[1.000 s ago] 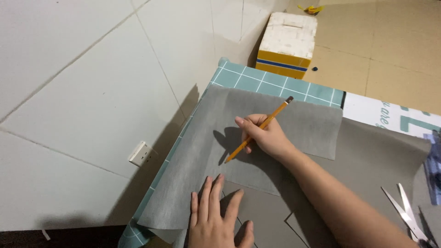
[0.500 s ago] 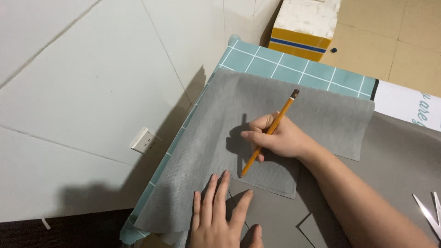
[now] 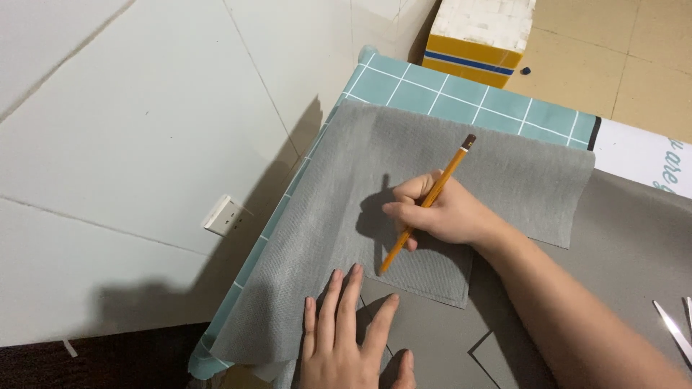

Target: Cutting and marking leather material with scissors and a pencil on a workshop table.

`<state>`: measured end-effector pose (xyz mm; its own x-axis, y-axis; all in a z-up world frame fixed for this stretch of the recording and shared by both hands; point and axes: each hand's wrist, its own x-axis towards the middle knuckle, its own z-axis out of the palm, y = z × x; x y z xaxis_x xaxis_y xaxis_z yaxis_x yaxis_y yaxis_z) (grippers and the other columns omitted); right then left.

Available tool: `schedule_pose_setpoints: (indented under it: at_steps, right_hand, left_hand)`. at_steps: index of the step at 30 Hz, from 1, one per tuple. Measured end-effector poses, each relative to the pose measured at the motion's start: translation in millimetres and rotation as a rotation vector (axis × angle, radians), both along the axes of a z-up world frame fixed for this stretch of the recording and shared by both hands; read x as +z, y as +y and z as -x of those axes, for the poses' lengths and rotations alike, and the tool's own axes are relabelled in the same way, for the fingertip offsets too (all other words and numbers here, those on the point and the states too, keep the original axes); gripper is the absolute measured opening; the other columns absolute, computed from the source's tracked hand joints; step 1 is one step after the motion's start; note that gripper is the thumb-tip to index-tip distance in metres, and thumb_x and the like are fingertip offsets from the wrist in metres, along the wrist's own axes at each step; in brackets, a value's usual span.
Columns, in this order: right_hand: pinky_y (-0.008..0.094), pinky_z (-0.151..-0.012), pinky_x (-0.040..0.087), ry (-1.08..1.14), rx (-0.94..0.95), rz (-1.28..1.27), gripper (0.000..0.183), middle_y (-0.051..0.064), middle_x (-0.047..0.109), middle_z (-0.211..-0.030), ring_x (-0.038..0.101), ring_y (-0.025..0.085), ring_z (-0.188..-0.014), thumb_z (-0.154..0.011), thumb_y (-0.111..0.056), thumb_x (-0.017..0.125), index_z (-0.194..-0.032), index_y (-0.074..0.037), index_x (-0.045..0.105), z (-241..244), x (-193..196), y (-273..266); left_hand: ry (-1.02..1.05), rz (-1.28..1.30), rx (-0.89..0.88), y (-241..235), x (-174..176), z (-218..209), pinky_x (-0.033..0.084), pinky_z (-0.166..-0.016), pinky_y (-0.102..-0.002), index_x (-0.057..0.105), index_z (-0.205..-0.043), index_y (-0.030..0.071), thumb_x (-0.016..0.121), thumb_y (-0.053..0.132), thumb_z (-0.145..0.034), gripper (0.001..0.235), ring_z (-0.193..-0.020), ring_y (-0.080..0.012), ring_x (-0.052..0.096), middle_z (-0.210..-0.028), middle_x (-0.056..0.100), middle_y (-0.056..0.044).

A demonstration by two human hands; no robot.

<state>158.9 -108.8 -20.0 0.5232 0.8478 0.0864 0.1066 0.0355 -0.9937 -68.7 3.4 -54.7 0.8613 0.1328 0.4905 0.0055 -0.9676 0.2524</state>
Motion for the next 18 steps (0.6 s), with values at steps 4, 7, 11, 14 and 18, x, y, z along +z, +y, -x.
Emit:
schedule_pose_setpoints:
  at_steps: [4,7,11,14,18]
  right_hand:
    - [0.023,-0.042,0.048,0.042,-0.015,0.012,0.049,0.003,0.049,-0.047,0.066,0.014,-0.043,-0.097,-0.003,0.060,-0.057,-0.014,0.033,0.4,0.2,-0.6]
    - [0.021,-0.044,0.050,0.035,-0.020,0.010,0.048,0.004,0.054,-0.049,0.066,0.013,-0.044,-0.099,-0.005,0.060,-0.057,-0.013,0.037,2.0,2.9,0.1]
    - [0.020,-0.048,0.051,-0.027,-0.014,0.014,0.045,0.005,0.063,-0.049,0.067,0.011,-0.044,-0.098,-0.009,0.062,-0.056,-0.011,0.048,0.7,0.4,0.4]
    - [0.022,-0.041,0.048,0.020,0.022,0.025,0.046,0.005,0.053,-0.046,0.065,0.014,-0.043,-0.096,-0.003,0.059,-0.057,-0.013,0.037,-1.0,-0.2,-1.6]
    - [0.021,-0.041,0.047,-0.040,-0.028,0.056,0.049,0.005,0.052,-0.043,0.063,0.012,-0.038,-0.094,-0.003,0.058,-0.053,-0.013,0.033,1.6,5.3,-1.4]
  left_hand:
    - [0.006,0.003,0.008,-0.4,1.1,1.1,0.037,-0.108,-0.055,0.067,-0.122,0.034,0.045,0.059,-0.081,0.053,-0.140,-0.0317,0.050,-0.150,0.055,-0.012]
    - [0.025,0.004,-0.001,0.2,1.0,1.7,0.036,-0.110,-0.055,0.067,-0.123,0.034,0.049,0.057,-0.079,0.054,-0.141,-0.0317,0.048,-0.151,0.054,-0.011]
    - [0.012,-0.005,-0.007,0.2,0.5,1.3,0.037,-0.110,-0.056,0.067,-0.123,0.033,0.052,0.057,-0.076,0.056,-0.141,-0.0319,0.048,-0.151,0.053,-0.012]
    - [-0.021,-0.032,-0.020,2.9,-4.2,0.5,0.036,-0.109,-0.054,0.067,-0.124,0.033,0.052,0.059,-0.073,0.058,-0.139,-0.0321,0.050,-0.150,0.055,-0.013]
    - [0.042,0.010,-0.016,0.7,3.6,2.4,0.037,-0.109,-0.055,0.068,-0.124,0.033,0.051,0.057,-0.077,0.056,-0.141,-0.0321,0.047,-0.152,0.053,-0.012]
